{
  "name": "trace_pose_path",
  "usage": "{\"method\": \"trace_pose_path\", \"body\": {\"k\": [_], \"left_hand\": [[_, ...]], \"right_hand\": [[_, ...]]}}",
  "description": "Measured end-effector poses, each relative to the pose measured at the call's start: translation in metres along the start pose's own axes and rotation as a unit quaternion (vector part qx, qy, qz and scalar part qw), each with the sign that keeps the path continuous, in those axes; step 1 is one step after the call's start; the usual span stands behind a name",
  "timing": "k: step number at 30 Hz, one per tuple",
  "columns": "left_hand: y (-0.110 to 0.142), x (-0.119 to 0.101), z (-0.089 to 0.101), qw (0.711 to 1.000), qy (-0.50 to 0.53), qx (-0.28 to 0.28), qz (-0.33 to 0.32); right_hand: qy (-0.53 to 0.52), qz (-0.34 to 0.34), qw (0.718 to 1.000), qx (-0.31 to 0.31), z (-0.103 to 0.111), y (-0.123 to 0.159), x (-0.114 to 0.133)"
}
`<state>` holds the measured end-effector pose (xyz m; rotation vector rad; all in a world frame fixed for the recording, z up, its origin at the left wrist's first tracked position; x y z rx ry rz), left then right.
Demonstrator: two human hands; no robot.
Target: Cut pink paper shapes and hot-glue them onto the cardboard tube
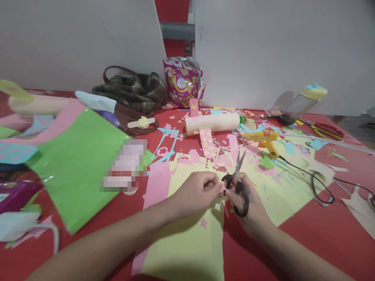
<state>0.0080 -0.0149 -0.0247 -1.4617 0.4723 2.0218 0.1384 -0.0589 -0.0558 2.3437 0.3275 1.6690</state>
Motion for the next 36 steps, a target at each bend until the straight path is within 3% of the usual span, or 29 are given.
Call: {"method": "trace_pose_path", "body": {"k": [5,15,25,31,36], "left_hand": [[0.000,-0.002,0.003,0.995,-0.071,0.068,-0.021],[0.001,-0.002,0.011,0.985,-0.113,0.115,-0.065],[-0.002,-0.003,0.014,0.987,-0.117,0.085,-0.065],[-0.004,-0.003,0.015,0.993,-0.102,0.030,-0.044],[-0.003,-0.003,0.010,0.992,-0.094,0.079,-0.040]], "right_hand": [[0.004,-0.002,1.000,-0.027,0.002,-0.002,0.003],[0.030,-0.002,1.000,0.006,0.001,0.001,0.003],[0.045,-0.025,0.999,0.010,-0.002,0.004,0.006],[0.045,0.000,0.998,-0.041,-0.001,0.003,0.006],[0.029,0.019,0.998,-0.051,0.002,0.001,0.002]]}}
Point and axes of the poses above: each hand's wrist, its own y-axis away from the middle knuckle, its own z-axis out of the back of the hand, x = y × z, the point moved 1 cm from there along -y, towards the middle knuckle, and after that the axes turned 13 degrees about -z, right-handed, at the moved point
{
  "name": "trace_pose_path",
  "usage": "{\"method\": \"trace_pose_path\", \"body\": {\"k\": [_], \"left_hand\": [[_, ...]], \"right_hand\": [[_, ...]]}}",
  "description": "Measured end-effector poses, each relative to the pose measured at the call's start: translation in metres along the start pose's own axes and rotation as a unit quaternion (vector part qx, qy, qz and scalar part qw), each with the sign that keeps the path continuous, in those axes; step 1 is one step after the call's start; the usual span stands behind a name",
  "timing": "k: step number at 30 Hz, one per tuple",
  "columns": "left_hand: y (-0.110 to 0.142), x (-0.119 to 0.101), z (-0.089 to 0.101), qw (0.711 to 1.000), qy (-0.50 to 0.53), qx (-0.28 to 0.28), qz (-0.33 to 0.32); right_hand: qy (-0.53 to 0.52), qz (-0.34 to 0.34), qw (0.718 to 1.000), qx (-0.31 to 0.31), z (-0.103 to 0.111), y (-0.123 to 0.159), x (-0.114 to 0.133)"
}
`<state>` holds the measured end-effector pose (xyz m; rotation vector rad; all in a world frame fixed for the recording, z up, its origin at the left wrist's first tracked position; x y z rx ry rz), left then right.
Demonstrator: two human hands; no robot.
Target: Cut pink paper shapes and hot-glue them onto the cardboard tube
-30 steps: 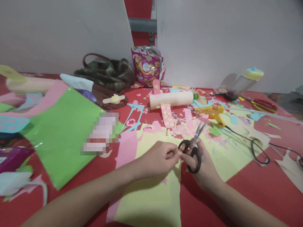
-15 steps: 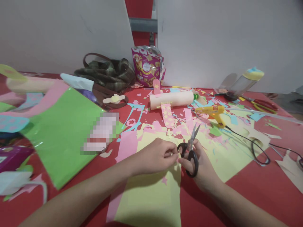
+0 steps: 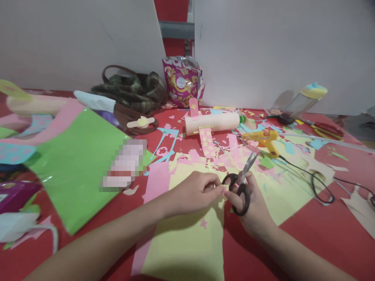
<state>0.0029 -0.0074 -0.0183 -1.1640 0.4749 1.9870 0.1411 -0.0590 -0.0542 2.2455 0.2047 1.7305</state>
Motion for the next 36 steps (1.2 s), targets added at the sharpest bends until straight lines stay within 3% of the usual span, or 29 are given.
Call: {"method": "trace_pose_path", "body": {"k": [4,9,19,27,36], "left_hand": [[0.000,0.001,-0.006,1.000,-0.007,0.015,-0.010],[0.000,0.005,-0.006,1.000,0.000,-0.005,-0.010],[-0.002,0.003,0.024,0.994,-0.018,-0.109,-0.007],[0.001,-0.003,0.031,0.997,-0.063,-0.036,-0.022],[0.001,-0.006,0.034,0.997,-0.074,-0.002,-0.022]], "right_hand": [[-0.012,0.004,1.000,0.007,0.001,-0.001,-0.001],[-0.001,-0.021,0.999,0.025,-0.001,0.001,0.001],[0.037,-0.054,0.973,0.222,-0.005,0.004,-0.004],[0.063,-0.087,0.953,0.283,-0.010,0.010,0.006],[0.062,-0.093,0.950,0.293,-0.008,0.010,0.006]]}}
Point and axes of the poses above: each hand's wrist, its own y-axis away from the middle knuckle, its own z-axis out of the back of the hand, x = y × z, the point moved 1 cm from there along -y, towards the middle knuckle, and after that the axes turned 13 degrees about -z, right-handed, at the moved point
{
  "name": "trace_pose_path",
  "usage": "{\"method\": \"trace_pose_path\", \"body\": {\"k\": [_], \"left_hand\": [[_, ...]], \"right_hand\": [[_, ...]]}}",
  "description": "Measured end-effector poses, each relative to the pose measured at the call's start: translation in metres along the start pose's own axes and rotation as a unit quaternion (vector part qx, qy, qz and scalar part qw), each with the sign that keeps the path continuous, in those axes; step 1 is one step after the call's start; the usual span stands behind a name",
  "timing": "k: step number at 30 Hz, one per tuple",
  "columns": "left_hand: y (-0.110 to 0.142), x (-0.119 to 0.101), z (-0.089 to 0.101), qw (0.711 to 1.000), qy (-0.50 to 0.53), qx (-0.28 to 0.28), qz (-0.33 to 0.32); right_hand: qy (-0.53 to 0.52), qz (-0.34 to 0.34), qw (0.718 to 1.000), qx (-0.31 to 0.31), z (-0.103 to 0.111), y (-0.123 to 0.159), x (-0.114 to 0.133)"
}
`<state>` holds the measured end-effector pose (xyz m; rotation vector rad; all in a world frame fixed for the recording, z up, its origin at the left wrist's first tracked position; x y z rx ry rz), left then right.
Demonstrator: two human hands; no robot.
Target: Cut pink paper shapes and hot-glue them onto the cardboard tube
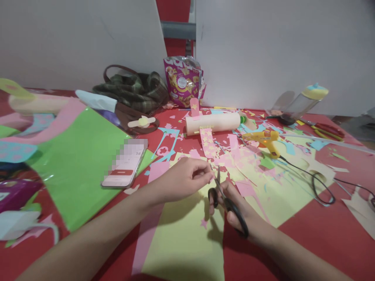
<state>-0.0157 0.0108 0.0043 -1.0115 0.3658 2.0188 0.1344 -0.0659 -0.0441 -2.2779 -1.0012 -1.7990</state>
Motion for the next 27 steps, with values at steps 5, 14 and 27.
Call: {"method": "trace_pose_path", "body": {"k": [5,14,27], "left_hand": [[0.0004,-0.0007,0.0002,1.000,0.007,-0.001,-0.005],[0.0011,-0.0016,-0.0015,1.000,0.003,-0.005,-0.005],[0.0008,-0.0007,-0.0028,1.000,-0.005,-0.004,-0.007]], "right_hand": [[0.002,-0.001,1.000,0.007,0.0004,-0.0002,-0.0002],[-0.006,0.000,1.000,0.011,-0.0001,-0.0011,0.0016],[-0.034,0.031,0.999,0.026,0.0019,-0.0003,-0.0041]]}}
Point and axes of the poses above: each hand's wrist, its own y-axis away from the middle knuckle, its own z-axis out of the back of the hand, x = y × z, the point moved 1 cm from there along -y, towards the middle knuckle, and after that the axes turned 13 degrees about -z, right-handed, at the moved point
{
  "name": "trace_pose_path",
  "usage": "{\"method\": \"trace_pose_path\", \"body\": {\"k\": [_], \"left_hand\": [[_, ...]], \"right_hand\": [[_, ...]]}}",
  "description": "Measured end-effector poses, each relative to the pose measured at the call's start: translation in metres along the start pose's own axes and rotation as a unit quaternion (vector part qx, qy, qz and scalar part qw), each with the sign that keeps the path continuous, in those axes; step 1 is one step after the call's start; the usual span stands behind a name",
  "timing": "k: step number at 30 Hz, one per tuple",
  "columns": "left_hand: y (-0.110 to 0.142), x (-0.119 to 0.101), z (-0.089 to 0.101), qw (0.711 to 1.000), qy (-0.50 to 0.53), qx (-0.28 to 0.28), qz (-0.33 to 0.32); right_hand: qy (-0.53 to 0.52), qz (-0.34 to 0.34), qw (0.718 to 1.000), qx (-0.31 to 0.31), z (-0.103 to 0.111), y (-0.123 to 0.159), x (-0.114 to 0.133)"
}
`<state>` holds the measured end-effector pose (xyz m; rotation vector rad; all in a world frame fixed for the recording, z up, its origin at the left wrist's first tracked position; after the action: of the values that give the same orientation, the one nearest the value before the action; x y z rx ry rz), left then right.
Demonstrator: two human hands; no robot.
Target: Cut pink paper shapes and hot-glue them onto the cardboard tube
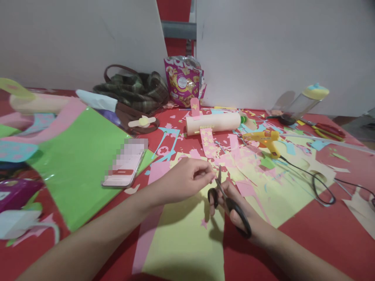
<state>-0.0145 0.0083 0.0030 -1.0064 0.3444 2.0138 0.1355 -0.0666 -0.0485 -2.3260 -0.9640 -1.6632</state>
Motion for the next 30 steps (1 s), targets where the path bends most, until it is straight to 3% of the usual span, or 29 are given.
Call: {"method": "trace_pose_path", "body": {"k": [30], "left_hand": [[0.0012,0.0003,0.0060,0.999,-0.033,0.011,0.012]], "right_hand": [[0.036,-0.019,0.999,0.000,0.0007,-0.0016,-0.0006]]}}
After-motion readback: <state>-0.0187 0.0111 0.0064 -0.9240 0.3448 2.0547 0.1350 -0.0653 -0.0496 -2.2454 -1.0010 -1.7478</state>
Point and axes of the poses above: each hand's wrist, its own y-axis away from the middle knuckle, its own z-axis out of the back of the hand, x = y × z, the point moved 1 cm from there along -y, towards the middle knuckle, and after that the axes turned 13 degrees about -z, right-handed, at the moved point
